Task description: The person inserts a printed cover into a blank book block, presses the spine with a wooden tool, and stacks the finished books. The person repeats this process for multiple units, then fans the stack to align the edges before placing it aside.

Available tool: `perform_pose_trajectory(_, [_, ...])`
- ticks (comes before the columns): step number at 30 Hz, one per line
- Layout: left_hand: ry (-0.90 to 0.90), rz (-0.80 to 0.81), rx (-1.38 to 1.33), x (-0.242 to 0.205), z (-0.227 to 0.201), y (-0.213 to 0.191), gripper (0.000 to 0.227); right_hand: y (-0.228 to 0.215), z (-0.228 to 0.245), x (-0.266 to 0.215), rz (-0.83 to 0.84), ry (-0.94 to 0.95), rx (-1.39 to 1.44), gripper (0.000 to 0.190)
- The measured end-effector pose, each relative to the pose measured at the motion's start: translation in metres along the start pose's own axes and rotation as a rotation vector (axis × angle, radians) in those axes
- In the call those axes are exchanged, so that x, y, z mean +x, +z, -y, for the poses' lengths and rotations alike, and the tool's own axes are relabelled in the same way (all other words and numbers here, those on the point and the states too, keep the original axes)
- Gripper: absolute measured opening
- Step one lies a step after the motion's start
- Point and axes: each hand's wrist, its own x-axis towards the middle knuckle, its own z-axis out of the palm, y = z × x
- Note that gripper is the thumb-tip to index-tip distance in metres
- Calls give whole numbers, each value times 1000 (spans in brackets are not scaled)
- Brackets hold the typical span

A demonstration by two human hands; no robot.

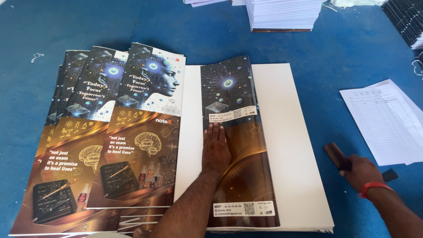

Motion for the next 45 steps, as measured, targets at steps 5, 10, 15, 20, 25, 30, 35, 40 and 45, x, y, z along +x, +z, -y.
perform_pose_trajectory(5, [12, 7, 25, 1, 0, 1, 49, -30, 65, -30, -132, -20, 103, 30])
perform_pose_trajectory(10, [5, -1, 8, 1, 0, 1, 48, -38, 128, -39, -497, -520, 203, 19])
perform_pose_trajectory(15, [18, -22, 22, -1, 1, 2, 52, -46, 192, -50, -486, -651, 294, 22])
perform_pose_trajectory(20, [23, -35, 6, -1, 1, 3, 55, -46, 242, -66, -581, -808, 320, 28])
perform_pose_trajectory(25, [26, -43, -6, -2, -1, -2, 56, -42, 256, -62, -670, -928, 158, 32])
perform_pose_trajectory(30, [-22, 52, -61, 1, -10, -22, 61, -34, 253, -49, -584, -912, 52, 31])
perform_pose_trajectory(35, [-22, 118, 36, 2, -13, -25, 65, -19, 254, -36, -535, -890, 90, 35])
perform_pose_trajectory(40, [-5, 53, 40, -1, -10, -18, 61, -18, 248, -33, -458, -864, 130, 35])
perform_pose_trajectory(45, [3, 51, 55, 1, -12, -18, 64, -23, 236, -43, -398, -823, 151, 36])
